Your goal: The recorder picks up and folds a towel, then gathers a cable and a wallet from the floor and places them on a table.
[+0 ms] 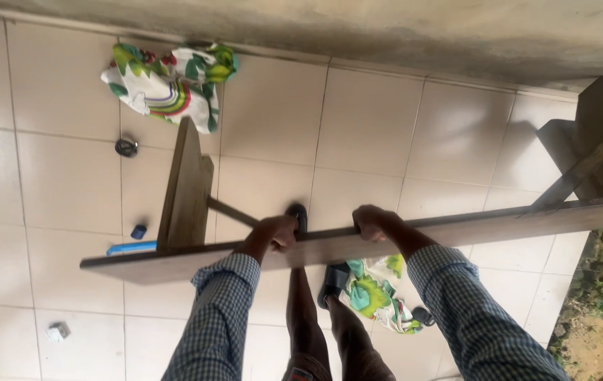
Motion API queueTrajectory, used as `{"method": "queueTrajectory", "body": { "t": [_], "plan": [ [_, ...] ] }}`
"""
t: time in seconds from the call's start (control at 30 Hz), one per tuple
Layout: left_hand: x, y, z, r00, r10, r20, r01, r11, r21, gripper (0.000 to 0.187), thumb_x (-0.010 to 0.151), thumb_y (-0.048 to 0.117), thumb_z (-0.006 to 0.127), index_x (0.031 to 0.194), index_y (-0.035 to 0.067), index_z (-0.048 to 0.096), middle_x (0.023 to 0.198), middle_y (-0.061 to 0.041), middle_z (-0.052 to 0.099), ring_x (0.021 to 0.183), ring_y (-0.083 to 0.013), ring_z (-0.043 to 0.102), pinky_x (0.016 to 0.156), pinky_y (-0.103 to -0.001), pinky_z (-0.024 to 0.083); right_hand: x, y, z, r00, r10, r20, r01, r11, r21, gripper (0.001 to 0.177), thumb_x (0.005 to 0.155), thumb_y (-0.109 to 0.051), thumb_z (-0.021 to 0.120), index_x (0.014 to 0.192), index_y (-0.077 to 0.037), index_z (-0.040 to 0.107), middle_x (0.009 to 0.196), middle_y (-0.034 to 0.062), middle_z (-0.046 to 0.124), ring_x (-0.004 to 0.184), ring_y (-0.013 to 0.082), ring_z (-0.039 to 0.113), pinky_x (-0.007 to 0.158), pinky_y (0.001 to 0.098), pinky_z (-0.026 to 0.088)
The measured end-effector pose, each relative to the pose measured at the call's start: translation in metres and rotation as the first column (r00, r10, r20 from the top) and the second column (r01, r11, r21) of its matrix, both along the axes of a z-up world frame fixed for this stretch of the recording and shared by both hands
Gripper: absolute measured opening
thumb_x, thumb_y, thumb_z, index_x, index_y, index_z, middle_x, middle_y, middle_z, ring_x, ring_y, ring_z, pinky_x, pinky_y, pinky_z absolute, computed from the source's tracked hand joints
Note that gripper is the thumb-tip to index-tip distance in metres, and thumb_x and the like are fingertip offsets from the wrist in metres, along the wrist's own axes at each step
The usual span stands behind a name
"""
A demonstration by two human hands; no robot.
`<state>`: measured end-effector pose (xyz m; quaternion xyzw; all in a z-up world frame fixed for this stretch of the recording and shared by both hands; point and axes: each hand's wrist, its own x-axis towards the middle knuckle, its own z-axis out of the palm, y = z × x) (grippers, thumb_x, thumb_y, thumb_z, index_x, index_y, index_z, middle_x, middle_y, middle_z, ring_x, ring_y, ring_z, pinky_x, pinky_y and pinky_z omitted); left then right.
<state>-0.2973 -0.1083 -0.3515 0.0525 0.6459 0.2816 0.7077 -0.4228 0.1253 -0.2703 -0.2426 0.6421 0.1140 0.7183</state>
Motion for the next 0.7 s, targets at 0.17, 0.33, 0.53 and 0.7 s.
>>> {"method": "queueTrajectory", "body": {
  "t": [0.17, 0.33, 0.53, 0.7],
  "plan": [
    [-0.034, -0.012, 0.028, 0.999, 0.015, 0.038, -0.012, 0.998, -0.061, 0.084, 0.054, -0.011, 0.077, 0.135, 0.003, 0.060, 0.107, -0.020, 0.070, 0.086, -0.0358, 0.070, 0.063, -0.046, 0.058, -0.018, -0.005, -0.004, 0.993, -0.119, 0.004, 0.119, 0.992, 0.053, 0.015, 0.079, 0.009, 0.060, 0.085, 0.006, 0.074, 0.078, 0.0197, 0.072, 0.063, 0.0279, 0.074, 0.050, 0.0375, 0.059],
    [-0.031, -0.012, 0.036, 0.995, 0.007, 0.100, 0.000, 0.997, -0.071, 0.089, 0.054, -0.011, 0.079, 0.138, 0.008, 0.057, 0.116, -0.018, 0.067, 0.094, -0.0356, 0.067, 0.071, -0.049, 0.058, -0.008, 0.000, -0.013, 0.993, -0.090, 0.071, 0.086, 0.995, 0.058, 0.013, 0.077, 0.006, 0.063, 0.084, 0.006, 0.074, 0.077, 0.0182, 0.072, 0.065, 0.0275, 0.073, 0.053, 0.0390, 0.057],
    [-0.067, -0.036, 0.037, 0.998, 0.010, 0.060, -0.004, 0.995, -0.100, 0.092, 0.050, -0.008, 0.076, 0.139, 0.008, 0.062, 0.131, -0.019, 0.068, 0.115, -0.0375, 0.066, 0.082, -0.050, 0.056, -0.047, -0.020, -0.026, 0.985, 0.144, 0.092, -0.135, 0.986, -0.094, 0.019, 0.066, 0.009, 0.072, 0.084, 0.008, 0.076, 0.075, 0.0192, 0.071, 0.073, 0.0298, 0.071, 0.061, 0.0475, 0.052],
    [-0.092, -0.048, 0.035, 0.998, -0.025, 0.051, 0.030, 0.996, -0.088, 0.093, 0.050, -0.007, 0.080, 0.139, 0.013, 0.060, 0.141, -0.014, 0.062, 0.129, -0.0400, 0.059, 0.092, -0.055, 0.054, -0.066, -0.032, -0.022, 0.993, 0.059, 0.098, -0.059, 0.998, 0.006, 0.030, 0.065, 0.006, 0.067, 0.092, 0.000, 0.078, 0.075, 0.0190, 0.076, 0.079, 0.0268, 0.074, 0.072, 0.0468, 0.053]
  ]
}}
